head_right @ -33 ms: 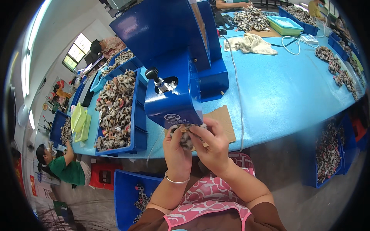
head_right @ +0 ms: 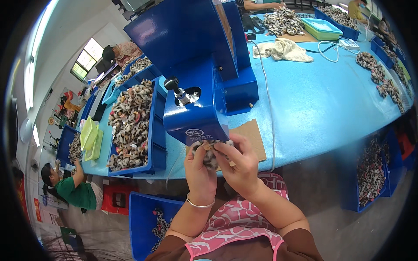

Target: The person takes plush toys from a container, attaches tags and accessories to each plush toy by hand, and fastens them using a machine.

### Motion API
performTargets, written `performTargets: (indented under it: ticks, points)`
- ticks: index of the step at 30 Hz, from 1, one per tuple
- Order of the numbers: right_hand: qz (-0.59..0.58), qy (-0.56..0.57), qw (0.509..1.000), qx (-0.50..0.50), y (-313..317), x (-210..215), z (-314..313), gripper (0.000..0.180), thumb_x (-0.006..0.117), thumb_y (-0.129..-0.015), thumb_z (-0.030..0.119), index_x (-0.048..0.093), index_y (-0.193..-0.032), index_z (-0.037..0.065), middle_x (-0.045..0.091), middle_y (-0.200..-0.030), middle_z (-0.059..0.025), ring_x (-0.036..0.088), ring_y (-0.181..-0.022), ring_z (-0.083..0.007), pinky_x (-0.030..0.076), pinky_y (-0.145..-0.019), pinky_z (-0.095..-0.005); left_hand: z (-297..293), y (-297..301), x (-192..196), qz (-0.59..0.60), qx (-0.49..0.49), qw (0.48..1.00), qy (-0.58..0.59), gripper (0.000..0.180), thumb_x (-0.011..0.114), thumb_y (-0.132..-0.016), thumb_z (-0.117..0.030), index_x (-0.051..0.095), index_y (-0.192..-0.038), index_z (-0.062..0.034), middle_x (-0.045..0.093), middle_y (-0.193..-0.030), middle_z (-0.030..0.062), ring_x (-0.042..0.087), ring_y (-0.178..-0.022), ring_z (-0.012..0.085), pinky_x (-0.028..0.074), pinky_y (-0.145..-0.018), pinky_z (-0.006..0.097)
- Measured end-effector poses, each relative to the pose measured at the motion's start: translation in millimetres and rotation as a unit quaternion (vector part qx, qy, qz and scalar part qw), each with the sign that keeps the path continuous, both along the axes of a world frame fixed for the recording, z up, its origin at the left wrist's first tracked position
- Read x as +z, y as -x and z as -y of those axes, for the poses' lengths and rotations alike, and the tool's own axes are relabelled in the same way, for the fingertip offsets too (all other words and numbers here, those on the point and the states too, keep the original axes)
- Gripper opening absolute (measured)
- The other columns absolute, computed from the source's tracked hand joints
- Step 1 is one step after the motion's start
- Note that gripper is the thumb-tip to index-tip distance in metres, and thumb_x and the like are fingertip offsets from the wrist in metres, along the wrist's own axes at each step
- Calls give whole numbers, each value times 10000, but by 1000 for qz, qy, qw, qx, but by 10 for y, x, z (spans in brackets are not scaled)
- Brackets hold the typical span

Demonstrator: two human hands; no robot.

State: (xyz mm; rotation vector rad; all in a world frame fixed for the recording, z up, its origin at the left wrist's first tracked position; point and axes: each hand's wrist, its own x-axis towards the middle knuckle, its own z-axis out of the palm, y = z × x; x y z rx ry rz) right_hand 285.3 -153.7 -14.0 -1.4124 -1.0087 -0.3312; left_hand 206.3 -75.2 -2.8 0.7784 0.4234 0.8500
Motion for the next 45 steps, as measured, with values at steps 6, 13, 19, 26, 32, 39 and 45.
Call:
performTargets:
  ticks: [6, 13, 19, 26, 32, 39, 45]
  points:
    - [-14, -20, 1000, 17, 41, -24, 8, 257, 760, -768, -53, 698, -1010, 6, 598, -1108, -154, 653, -759, -221, 529, -630, -290, 72, 36, 37, -5, 23, 1000, -14, 110, 645, -944, -89, 664, -1028, -21, 696, -958, 46, 658, -822, 97, 525, -709, 236]
    - [-10, 57, 998, -38, 52, 38, 360, 424, 770, -755, 57, 618, -1151, 63, 598, -1067, -168, 632, -914, -356, 531, -782, -413, 308, 31, -150, -84, 77, 993, -28, 150, 641, -933, -54, 635, -1073, 0, 687, -996, 67, 668, -850, 128, 540, -742, 248]
    - [-80, 121, 989, -39, -385, -391, 931, 381, 706, -769, 18, 631, -1141, 60, 667, -983, -147, 657, -875, -322, 538, -747, -407, 758, -308, -291, -81, -74, 993, -34, 306, 680, -917, -63, 593, -1200, 15, 672, -1046, 88, 651, -920, 144, 535, -826, 279]
    - [-189, 80, 940, -271, -2348, -742, 2545, 249, 613, -852, 25, 615, -1099, 54, 670, -846, -118, 652, -775, -180, 532, -699, -341, 1528, -1523, -698, -224, -222, 789, -528, 770, 796, -801, -290, 425, -1417, -14, 487, -1404, 199, 498, -1261, 319, 431, -1030, 458]
    - [-130, 187, 791, -567, -4438, -1079, 4771, 265, 658, -822, 127, 612, -1083, 136, 687, -904, -162, 670, -852, -354, 528, -755, -406, 2018, -2439, -836, -215, -187, 478, -831, 938, 750, -770, -531, 375, -1470, -32, 370, -1515, 235, 322, -1423, 382, 247, -1153, 554]
    - [-147, 281, 693, -647, -5587, -970, 5622, 219, 646, -798, 119, 703, -988, 211, 646, -1017, -122, 592, -1013, -351, 503, -859, -446, 2114, -2578, -755, -245, -195, 412, -856, 811, 687, -859, -445, 365, -1483, -39, 358, -1518, 251, 349, -1417, 386, 306, -1116, 583]
    - [-174, 301, 628, -696, -6086, -888, 5569, 218, 660, -831, 134, 728, -1022, 212, 675, -1086, -89, 620, -1043, -317, 509, -868, -441, 2150, -2647, -683, -281, -223, 370, -857, 792, 699, -849, -432, 395, -1470, -46, 385, -1498, 253, 370, -1407, 388, 320, -1102, 593]
